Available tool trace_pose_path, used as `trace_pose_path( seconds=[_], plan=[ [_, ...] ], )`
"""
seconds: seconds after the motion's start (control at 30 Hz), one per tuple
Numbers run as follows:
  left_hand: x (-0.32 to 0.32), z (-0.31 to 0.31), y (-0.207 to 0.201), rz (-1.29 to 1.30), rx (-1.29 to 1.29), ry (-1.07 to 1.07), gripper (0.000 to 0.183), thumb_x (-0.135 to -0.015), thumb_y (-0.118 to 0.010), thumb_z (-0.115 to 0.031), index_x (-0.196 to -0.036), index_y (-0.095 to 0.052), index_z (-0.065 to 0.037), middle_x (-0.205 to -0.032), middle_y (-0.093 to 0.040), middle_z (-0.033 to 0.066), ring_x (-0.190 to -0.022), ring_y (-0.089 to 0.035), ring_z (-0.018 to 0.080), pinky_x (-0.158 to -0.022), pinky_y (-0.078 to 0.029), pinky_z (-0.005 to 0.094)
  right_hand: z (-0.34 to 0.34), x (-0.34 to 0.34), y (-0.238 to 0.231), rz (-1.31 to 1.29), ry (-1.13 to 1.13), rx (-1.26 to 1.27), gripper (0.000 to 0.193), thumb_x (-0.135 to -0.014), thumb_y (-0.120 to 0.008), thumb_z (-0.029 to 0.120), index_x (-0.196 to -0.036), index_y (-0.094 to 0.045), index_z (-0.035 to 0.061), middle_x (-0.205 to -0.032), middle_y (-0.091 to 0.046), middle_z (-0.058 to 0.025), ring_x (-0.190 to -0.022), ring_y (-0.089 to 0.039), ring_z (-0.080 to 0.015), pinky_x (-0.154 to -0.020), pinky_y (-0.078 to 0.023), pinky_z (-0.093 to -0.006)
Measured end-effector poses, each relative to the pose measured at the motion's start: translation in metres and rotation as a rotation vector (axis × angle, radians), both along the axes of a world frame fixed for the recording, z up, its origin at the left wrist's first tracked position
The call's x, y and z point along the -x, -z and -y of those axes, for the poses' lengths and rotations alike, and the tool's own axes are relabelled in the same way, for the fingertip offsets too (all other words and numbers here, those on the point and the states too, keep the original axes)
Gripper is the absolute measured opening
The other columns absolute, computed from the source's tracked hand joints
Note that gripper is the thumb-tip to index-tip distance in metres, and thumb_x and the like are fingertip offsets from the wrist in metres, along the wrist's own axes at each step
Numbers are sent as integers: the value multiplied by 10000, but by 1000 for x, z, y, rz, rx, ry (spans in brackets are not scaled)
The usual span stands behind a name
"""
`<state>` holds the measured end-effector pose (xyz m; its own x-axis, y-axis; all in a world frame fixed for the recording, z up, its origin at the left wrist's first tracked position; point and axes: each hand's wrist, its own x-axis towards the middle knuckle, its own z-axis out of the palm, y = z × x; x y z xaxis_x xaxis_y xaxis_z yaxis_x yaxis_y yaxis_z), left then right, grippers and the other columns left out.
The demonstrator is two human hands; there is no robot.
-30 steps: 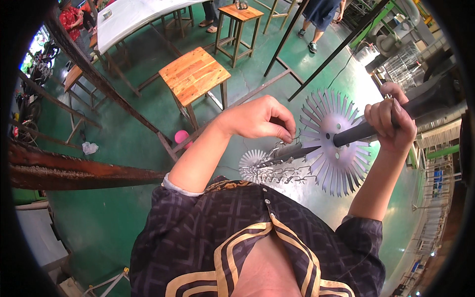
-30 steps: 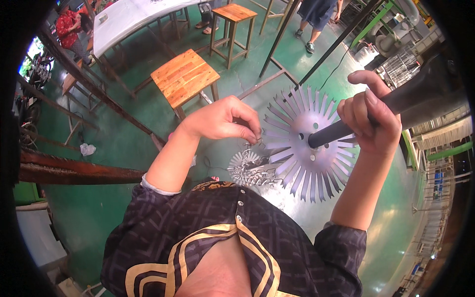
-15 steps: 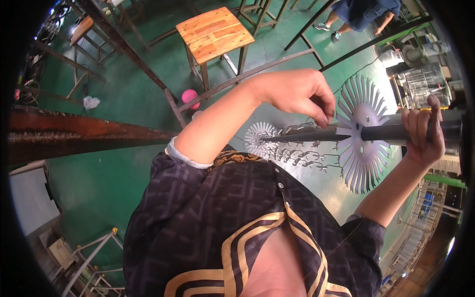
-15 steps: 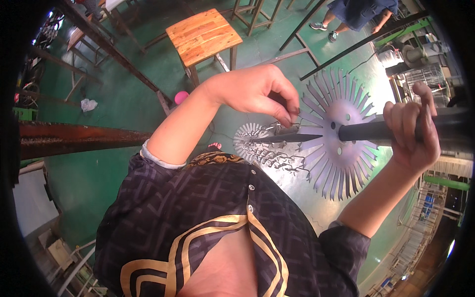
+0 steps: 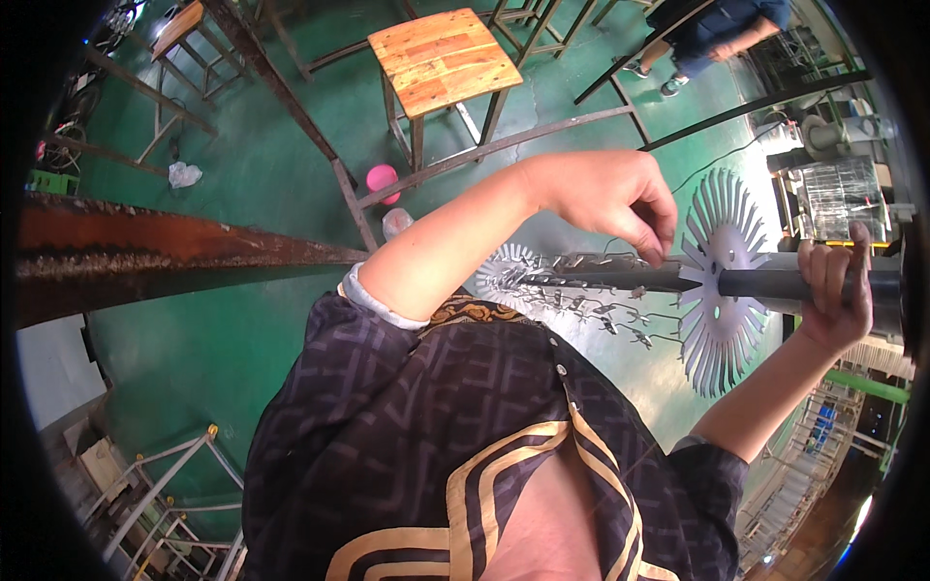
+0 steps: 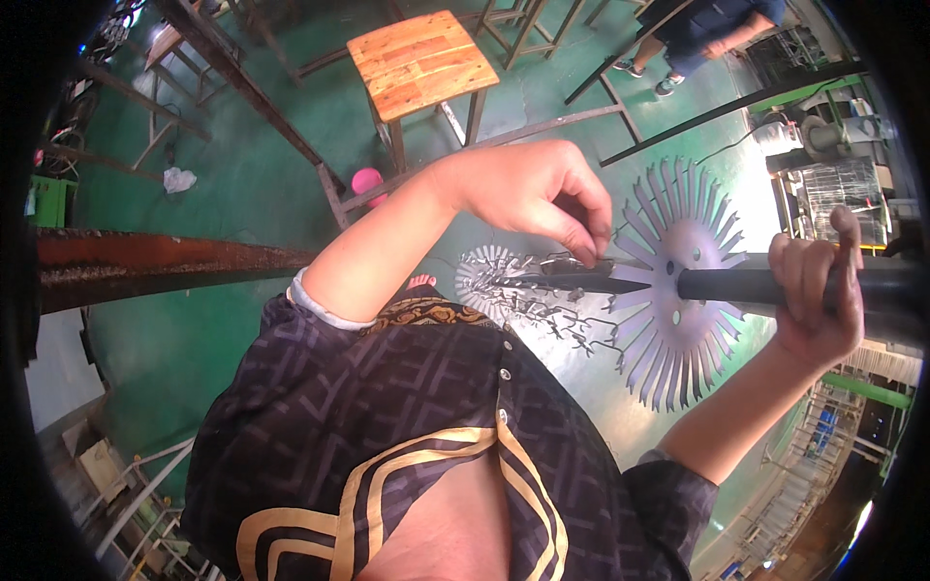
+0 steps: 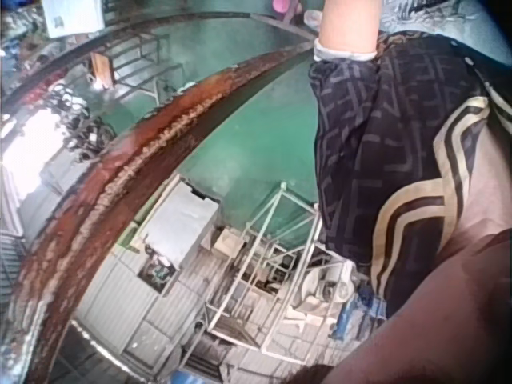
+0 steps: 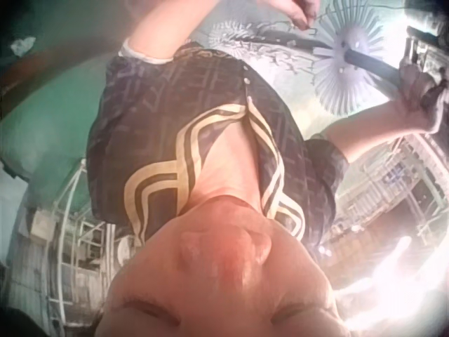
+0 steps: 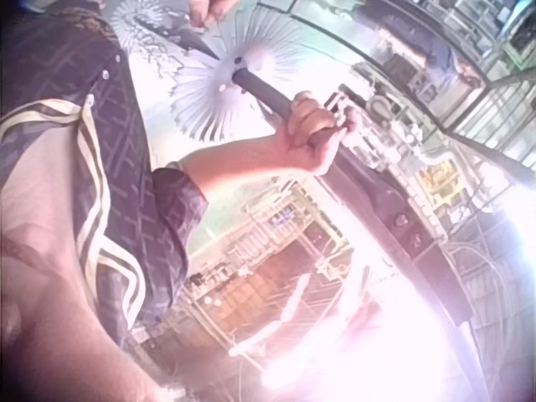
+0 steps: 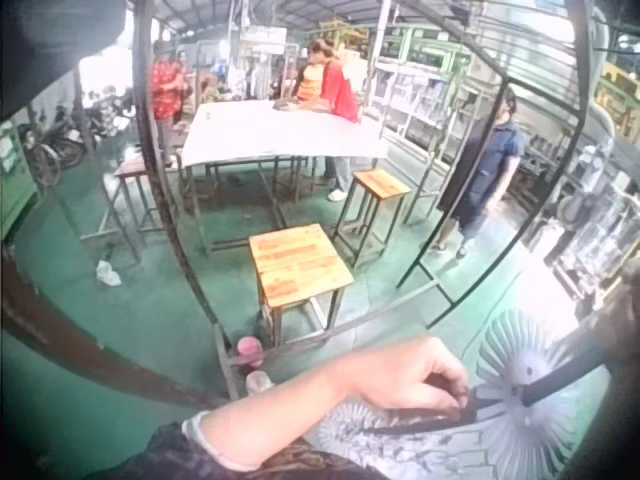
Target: The person hangs metal chains and rings onto a vertical rack using wire hooks, one by one.
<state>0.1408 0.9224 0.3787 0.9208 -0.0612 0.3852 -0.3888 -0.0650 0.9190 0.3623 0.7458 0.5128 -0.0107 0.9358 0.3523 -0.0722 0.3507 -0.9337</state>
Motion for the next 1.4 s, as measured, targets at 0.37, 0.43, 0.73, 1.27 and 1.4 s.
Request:
trace_pose_path(
  seconds=[0.37,0.43,0.73,1.27,1.4],
  plan=[
    [-3,-8,-7,-34,57,-59,148,-743,-671,-32,-878,-655,25,-790,-666,71,-748,-622,101,-686,-484,227,-5,12,-5,-56,120,5,360,-856,-441,191,-1125,-433,-49,-410,-311,38,-377,-283,-89,-540,-304,-268],
    [5,-19,-19,-28,-27,-167,152,-735,-680,-41,-871,-658,23,-789,-671,72,-736,-621,95,-672,-485,233,-1,14,-2,-112,168,-15,357,-839,-463,183,-1103,-460,-58,-400,-311,30,-338,-272,-96,-509,-309,-269],
    [52,-88,-189,642,-9,-1141,110,-786,-641,-61,-865,-664,13,-727,-625,34,-585,-481,39,-503,-344,168,6,28,-3,-119,333,-23,269,-790,-518,116,-985,-498,-68,-384,-310,35,-306,-277,-89,-427,-296,-256],
    [-24,-189,-335,723,-286,-1374,180,-747,-701,-133,-854,-667,7,-744,-659,82,-642,-572,112,-574,-442,259,17,33,2,-120,406,-44,242,-782,-519,98,-958,-514,-68,-383,-315,31,-305,-269,-79,-412,-273,-250],
    [-31,-190,-337,725,-13,-1133,167,-754,-702,-119,-860,-652,0,-750,-646,65,-640,-553,101,-566,-421,245,21,30,3,-101,421,-49,235,-783,-509,90,-960,-516,-64,-382,-313,36,-305,-272,-79,-421,-296,-253]
  ],
)
